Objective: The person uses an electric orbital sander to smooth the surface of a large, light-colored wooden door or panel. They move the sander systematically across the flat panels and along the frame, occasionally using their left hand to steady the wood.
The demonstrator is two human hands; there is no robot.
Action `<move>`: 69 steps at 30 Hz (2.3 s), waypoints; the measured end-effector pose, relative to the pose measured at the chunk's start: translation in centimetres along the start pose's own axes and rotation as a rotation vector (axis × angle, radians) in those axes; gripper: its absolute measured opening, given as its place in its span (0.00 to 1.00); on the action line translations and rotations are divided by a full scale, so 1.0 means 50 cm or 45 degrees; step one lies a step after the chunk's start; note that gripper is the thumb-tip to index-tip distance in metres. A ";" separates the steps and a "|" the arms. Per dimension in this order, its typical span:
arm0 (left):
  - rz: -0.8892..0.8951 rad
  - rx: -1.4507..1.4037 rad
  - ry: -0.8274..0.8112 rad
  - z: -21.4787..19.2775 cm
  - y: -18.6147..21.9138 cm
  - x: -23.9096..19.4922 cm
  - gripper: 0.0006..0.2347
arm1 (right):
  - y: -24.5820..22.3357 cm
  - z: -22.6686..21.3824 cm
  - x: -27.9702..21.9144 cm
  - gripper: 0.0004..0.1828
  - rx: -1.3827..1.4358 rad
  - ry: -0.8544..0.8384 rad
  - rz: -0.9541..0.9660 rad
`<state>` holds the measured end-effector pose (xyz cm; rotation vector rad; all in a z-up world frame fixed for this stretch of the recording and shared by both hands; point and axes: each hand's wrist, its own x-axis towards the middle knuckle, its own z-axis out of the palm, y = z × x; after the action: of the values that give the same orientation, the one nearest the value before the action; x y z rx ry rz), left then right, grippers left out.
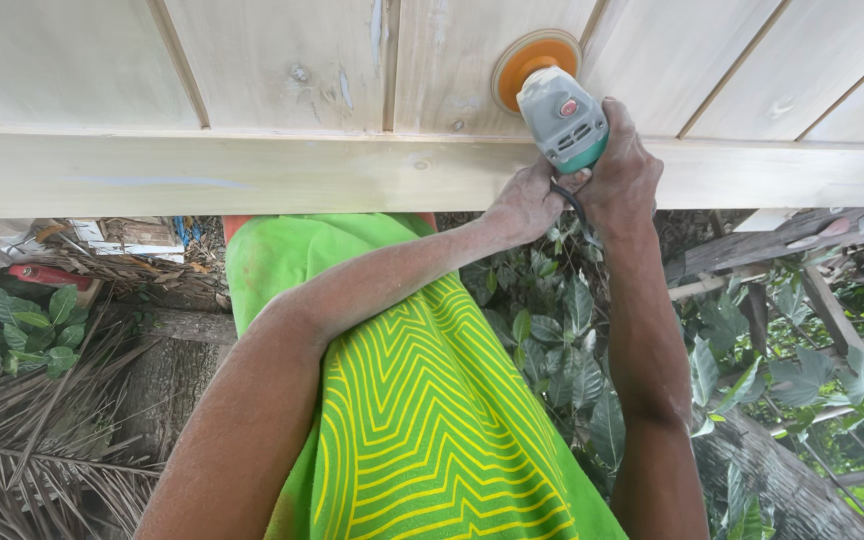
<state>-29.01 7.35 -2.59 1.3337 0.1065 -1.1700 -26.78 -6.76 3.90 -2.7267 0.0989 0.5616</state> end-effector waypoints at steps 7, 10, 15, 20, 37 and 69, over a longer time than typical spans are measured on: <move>0.104 0.005 0.085 -0.061 -0.059 -0.068 0.20 | -0.076 0.046 0.002 0.41 -0.059 -0.136 -0.045; 0.125 0.061 0.078 -0.061 -0.068 -0.056 0.18 | -0.084 0.042 0.011 0.41 -0.080 -0.138 -0.076; 0.137 -0.031 0.121 -0.041 -0.031 -0.009 0.19 | -0.074 -0.008 0.054 0.41 -0.088 -0.178 -0.073; 0.022 -0.421 0.138 -0.045 0.097 0.067 0.25 | -0.060 -0.088 0.169 0.39 -0.160 -0.092 -0.164; 0.318 -0.566 0.333 -0.187 0.476 0.415 0.32 | 0.035 -0.316 0.630 0.29 -0.399 -0.020 -0.151; -0.047 -0.099 0.136 -0.072 -0.024 -0.073 0.19 | -0.098 0.038 0.029 0.42 -0.069 -0.067 -0.208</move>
<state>-29.65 12.56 -2.15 1.3302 0.2520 -1.1144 -25.45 -1.49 3.29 -2.7369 -0.1527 0.5961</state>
